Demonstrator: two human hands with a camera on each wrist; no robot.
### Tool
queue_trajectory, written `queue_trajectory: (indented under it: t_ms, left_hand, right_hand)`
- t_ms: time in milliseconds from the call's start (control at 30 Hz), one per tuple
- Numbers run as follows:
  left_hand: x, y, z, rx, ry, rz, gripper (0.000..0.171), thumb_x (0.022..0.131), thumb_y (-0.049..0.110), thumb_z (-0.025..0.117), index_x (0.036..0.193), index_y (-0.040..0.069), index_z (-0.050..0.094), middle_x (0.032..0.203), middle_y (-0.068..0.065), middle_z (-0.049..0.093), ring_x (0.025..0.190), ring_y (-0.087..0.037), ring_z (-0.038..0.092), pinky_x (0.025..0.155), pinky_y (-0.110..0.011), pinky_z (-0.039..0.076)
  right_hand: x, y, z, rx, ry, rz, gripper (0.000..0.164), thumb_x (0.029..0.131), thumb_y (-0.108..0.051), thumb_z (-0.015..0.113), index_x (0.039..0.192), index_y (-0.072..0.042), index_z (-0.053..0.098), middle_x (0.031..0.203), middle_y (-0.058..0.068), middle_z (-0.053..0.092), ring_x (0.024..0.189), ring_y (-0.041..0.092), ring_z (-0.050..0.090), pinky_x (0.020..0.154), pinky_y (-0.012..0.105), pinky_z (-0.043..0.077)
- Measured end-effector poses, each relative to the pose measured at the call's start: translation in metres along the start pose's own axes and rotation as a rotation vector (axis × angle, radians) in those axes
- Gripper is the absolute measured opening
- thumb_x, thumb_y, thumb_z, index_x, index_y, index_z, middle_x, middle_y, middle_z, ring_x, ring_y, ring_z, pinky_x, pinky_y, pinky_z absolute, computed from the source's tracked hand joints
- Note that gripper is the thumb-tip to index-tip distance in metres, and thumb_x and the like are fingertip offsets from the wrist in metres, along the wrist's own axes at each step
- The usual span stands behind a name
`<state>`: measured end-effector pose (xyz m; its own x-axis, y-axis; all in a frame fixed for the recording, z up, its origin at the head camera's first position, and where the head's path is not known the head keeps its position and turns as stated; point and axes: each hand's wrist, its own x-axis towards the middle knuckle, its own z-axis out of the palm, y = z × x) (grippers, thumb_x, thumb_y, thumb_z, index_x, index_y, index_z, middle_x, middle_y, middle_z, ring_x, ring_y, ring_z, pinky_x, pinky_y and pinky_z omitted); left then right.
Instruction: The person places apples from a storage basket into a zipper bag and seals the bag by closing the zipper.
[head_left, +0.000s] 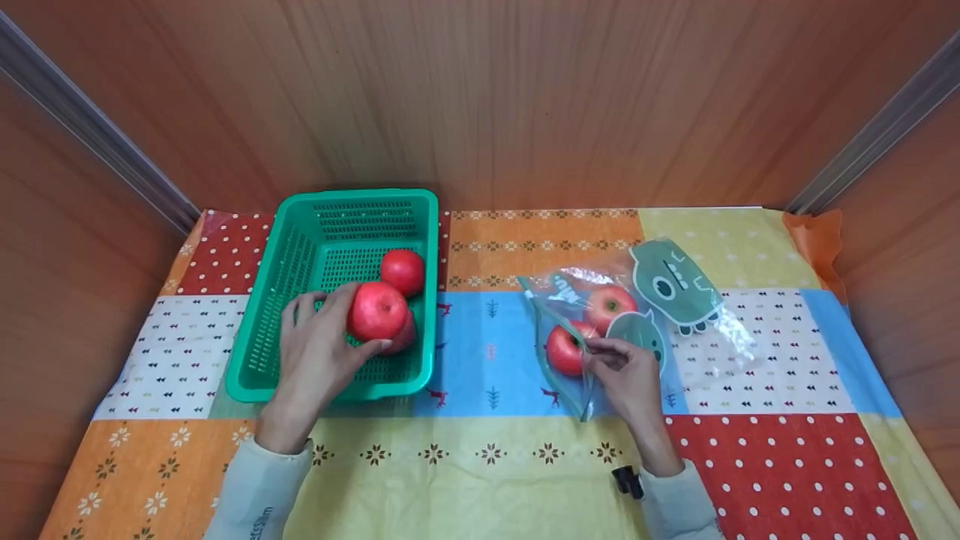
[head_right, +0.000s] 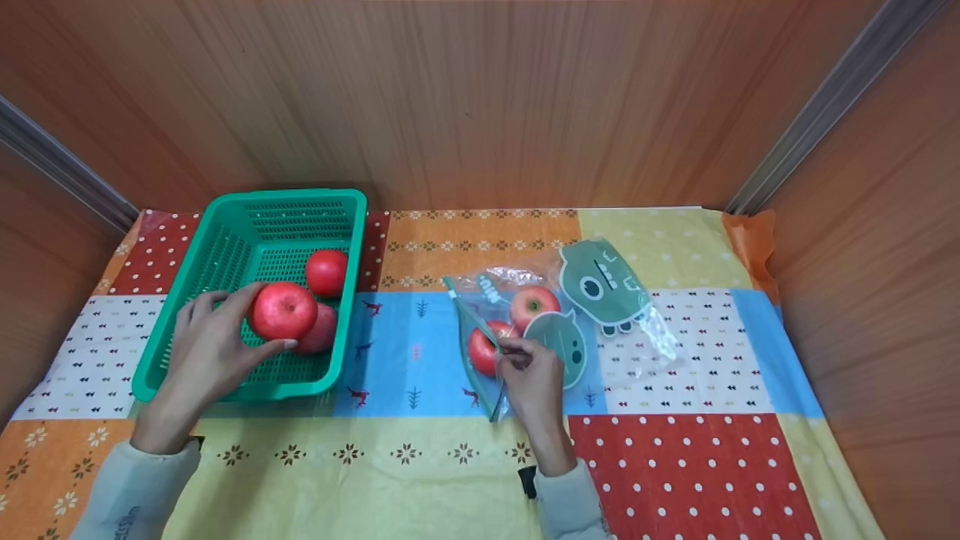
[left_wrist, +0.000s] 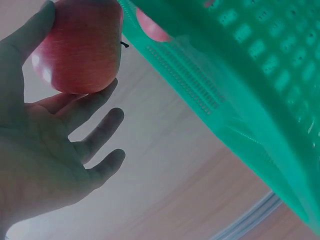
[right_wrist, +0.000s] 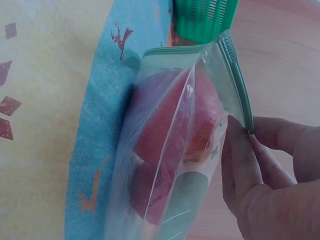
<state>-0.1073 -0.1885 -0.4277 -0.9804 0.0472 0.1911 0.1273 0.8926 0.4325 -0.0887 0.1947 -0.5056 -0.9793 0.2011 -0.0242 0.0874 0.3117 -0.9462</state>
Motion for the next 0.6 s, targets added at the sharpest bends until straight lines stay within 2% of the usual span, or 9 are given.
queue_trajectory:
  t_ms: [267,500,600]
  left_hand:
    - [-0.006,0.011,0.009,-0.046,0.001,0.011,0.091,0.075,0.029,0.098,0.151,0.005,0.052,0.142,-0.019,0.064,0.133,-0.04,0.045,0.113,-0.065,0.033]
    - [-0.011,0.023,0.017,-0.061,0.023,0.041,0.091,0.073,0.03,0.099,0.148,0.005,0.055,0.137,-0.018,0.067,0.131,-0.039,0.048,0.112,-0.062,0.034]
    - [-0.012,0.028,0.019,-0.065,0.029,0.047,0.091,0.072,0.031,0.1,0.147,0.005,0.056,0.135,-0.018,0.067,0.131,-0.04,0.049,0.111,-0.062,0.036]
  right_hand:
    - [-0.001,0.001,0.001,0.0,0.002,-0.005,0.024,0.091,0.006,0.075,0.115,0.008,0.076,0.113,0.024,0.077,0.093,0.031,0.077,0.076,0.012,0.055]
    - [0.0,0.003,0.001,-0.008,0.006,-0.025,0.023,0.091,0.006,0.075,0.113,0.009,0.077,0.11,0.023,0.078,0.082,0.014,0.075,0.077,0.012,0.055]
    - [0.0,0.003,0.001,-0.008,0.004,-0.026,0.023,0.091,0.007,0.074,0.113,0.008,0.077,0.11,0.023,0.078,0.081,0.012,0.073,0.078,0.012,0.054]
